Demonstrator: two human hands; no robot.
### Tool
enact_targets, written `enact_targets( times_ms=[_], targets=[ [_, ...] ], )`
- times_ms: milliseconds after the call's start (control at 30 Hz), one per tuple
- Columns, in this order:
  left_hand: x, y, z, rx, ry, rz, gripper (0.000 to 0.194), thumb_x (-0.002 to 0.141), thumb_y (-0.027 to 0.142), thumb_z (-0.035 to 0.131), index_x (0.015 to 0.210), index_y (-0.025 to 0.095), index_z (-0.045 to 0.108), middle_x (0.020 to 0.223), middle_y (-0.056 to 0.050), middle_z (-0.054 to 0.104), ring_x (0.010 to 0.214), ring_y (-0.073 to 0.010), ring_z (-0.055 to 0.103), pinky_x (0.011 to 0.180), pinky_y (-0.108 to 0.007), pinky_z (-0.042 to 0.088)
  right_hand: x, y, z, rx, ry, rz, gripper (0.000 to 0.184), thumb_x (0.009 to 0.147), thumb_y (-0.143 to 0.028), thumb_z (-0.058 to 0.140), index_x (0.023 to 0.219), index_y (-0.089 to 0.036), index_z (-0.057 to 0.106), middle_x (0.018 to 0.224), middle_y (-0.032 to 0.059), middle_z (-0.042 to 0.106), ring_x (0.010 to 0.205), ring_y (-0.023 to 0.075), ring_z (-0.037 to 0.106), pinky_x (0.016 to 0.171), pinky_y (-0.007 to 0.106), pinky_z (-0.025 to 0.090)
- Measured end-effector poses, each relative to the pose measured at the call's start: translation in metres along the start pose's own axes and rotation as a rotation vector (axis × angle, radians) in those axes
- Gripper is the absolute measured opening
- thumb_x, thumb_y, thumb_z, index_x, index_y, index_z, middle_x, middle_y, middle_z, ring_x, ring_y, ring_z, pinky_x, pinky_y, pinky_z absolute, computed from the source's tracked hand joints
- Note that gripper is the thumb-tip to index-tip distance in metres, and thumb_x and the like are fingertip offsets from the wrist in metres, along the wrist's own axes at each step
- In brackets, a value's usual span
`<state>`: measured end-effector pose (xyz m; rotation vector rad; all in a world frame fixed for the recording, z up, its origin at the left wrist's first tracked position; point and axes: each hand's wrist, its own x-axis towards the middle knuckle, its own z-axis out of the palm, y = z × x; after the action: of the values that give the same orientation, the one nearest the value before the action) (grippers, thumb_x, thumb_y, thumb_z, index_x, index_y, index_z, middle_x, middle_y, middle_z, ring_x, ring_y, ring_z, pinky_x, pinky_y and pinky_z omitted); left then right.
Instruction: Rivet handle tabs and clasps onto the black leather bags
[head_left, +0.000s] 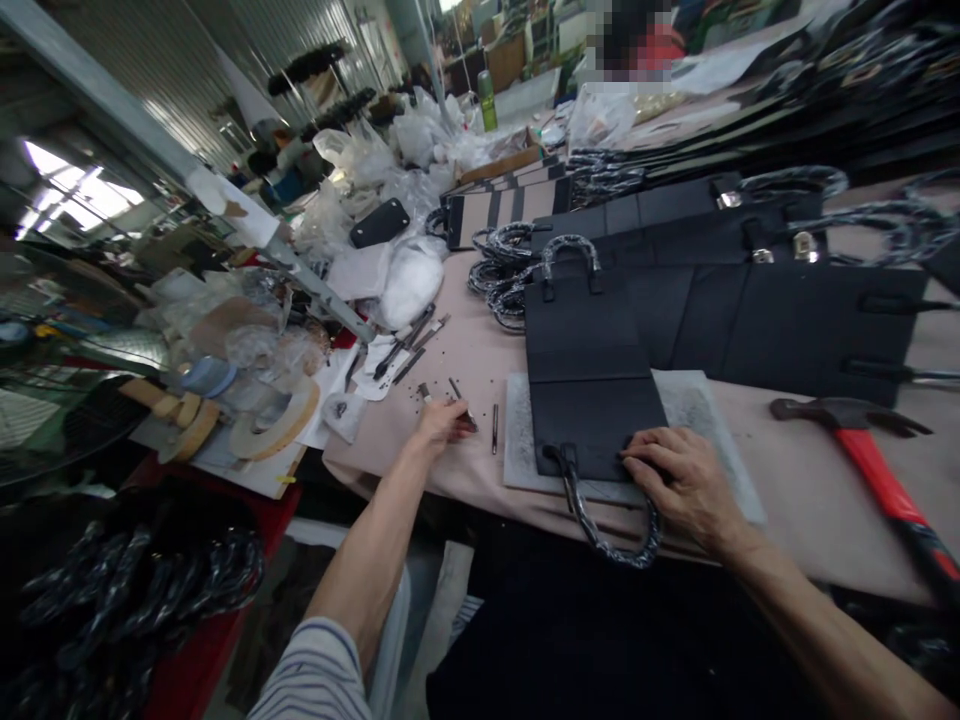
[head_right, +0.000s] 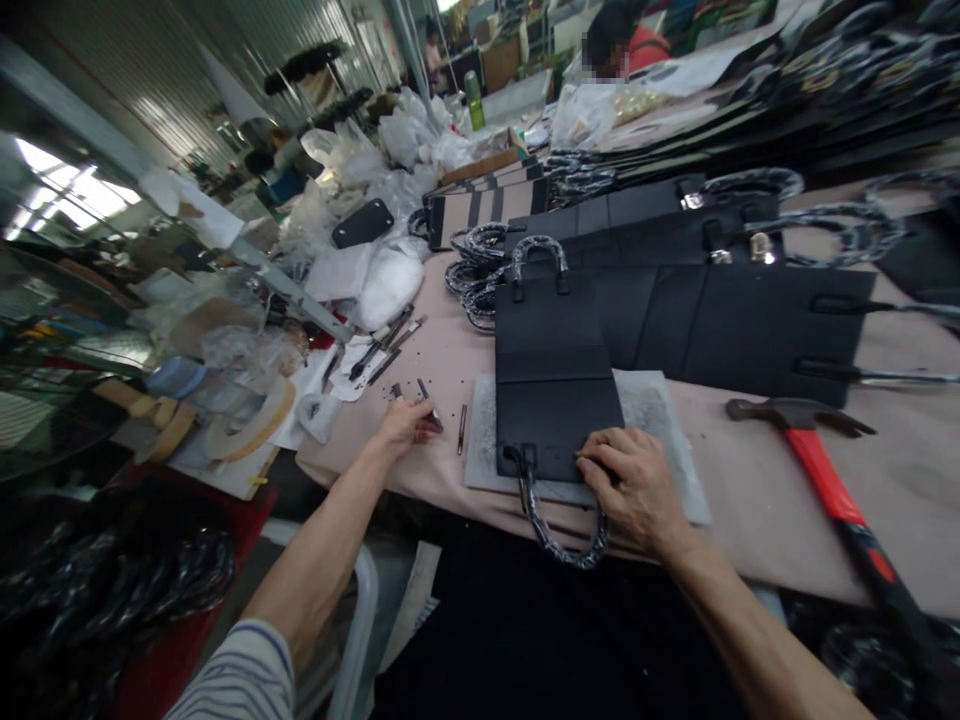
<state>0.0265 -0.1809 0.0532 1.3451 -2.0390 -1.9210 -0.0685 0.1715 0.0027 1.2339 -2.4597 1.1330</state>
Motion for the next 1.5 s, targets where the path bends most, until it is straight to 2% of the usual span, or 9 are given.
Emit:
enact_targets(
  times_ms=[67,233,400,500,667,867,1067,1267,1500],
  targets=[
    [-0.016,-0.003,-0.003,-0.151,-0.075,0.052,0.031,0.084,0.037,0.080,0.078,0.014,0.061,0.068,-0.005,0.071,0.056,-0.0145,0.069,0.047,-0.019,0.049,0.000,0.001,0.001,-0.002,0.005,0.000,0.024,0.098,-0.036,0.057,0.086,-0.025,0.074,0.096,0.0056,0.072,0.089,0.0247,0.063,0.084,0.044,0.044],
    [-0.049,-0.007,-0.003,-0.548,-0.345,0.247,0.052,0.067,0.050,0.094,0.086,0.014,0.062,0.078,-0.006,0.074,0.062,-0.0171,0.071,0.049,-0.021,0.052,0.000,0.004,0.002,0.019,0.009,-0.026,0.024,0.098,-0.036,0.057,0.085,-0.025,0.074,0.095,0.0061,0.072,0.087,0.0240,0.061,0.080,0.043,0.044],
    [-0.072,0.006,0.006,-0.665,-0.455,0.359,0.054,0.068,0.047,0.096,0.100,0.018,0.064,0.076,0.001,0.071,0.066,-0.0168,0.071,0.065,-0.028,0.059,-0.001,0.005,0.003,0.021,0.015,-0.019,0.024,0.098,-0.036,0.057,0.085,-0.025,0.074,0.095,0.0051,0.072,0.086,0.0236,0.061,0.080,0.043,0.044],
    [-0.082,0.017,0.012,-0.646,-0.504,0.375,0.056,0.065,0.046,0.098,0.102,0.019,0.065,0.078,0.000,0.071,0.071,-0.0208,0.074,0.074,-0.037,0.062,-0.001,0.004,0.003,0.023,0.017,-0.018,0.024,0.098,-0.037,0.057,0.085,-0.025,0.074,0.095,0.0053,0.072,0.087,0.0237,0.061,0.081,0.043,0.045],
    [-0.086,0.025,0.018,-0.651,-0.506,0.375,0.058,0.063,0.047,0.099,0.101,0.020,0.065,0.080,0.000,0.072,0.075,-0.0242,0.075,0.073,-0.039,0.062,0.000,0.003,0.002,0.022,0.004,-0.006,0.024,0.098,-0.037,0.057,0.085,-0.025,0.074,0.095,0.0059,0.072,0.087,0.0240,0.062,0.082,0.043,0.045],
    [-0.083,0.017,0.025,-0.655,-0.475,0.358,0.060,0.062,0.046,0.099,0.102,0.019,0.065,0.080,0.000,0.073,0.077,-0.0254,0.077,0.078,-0.042,0.063,-0.001,0.002,0.001,0.013,-0.003,0.001,0.024,0.098,-0.036,0.058,0.085,-0.024,0.074,0.095,0.0060,0.072,0.088,0.0241,0.062,0.082,0.043,0.045],
    [-0.078,0.008,0.028,-0.708,-0.489,0.372,0.052,0.067,0.041,0.098,0.102,0.019,0.066,0.083,0.000,0.075,0.077,-0.0213,0.078,0.076,-0.032,0.063,0.000,0.001,0.000,0.030,0.005,-0.008,0.024,0.098,-0.037,0.058,0.085,-0.024,0.074,0.093,0.0060,0.071,0.086,0.0240,0.061,0.081,0.044,0.044],
    [-0.072,-0.001,0.030,-0.727,-0.473,0.362,0.056,0.067,0.039,0.098,0.110,0.020,0.067,0.085,0.000,0.076,0.079,-0.0214,0.078,0.076,-0.032,0.062,-0.001,0.002,0.000,0.028,-0.014,-0.007,0.023,0.098,-0.036,0.057,0.087,-0.025,0.075,0.095,0.0058,0.072,0.086,0.0239,0.062,0.080,0.043,0.045],
    [-0.074,-0.006,0.025,-0.749,-0.490,0.337,0.050,0.065,0.036,0.099,0.100,0.018,0.069,0.082,-0.002,0.076,0.078,-0.0213,0.078,0.073,-0.030,0.062,0.000,0.001,-0.001,0.017,0.003,-0.020,0.020,0.097,-0.035,0.059,0.087,-0.025,0.074,0.095,0.0057,0.072,0.087,0.0247,0.063,0.081,0.044,0.047]
  ],
)
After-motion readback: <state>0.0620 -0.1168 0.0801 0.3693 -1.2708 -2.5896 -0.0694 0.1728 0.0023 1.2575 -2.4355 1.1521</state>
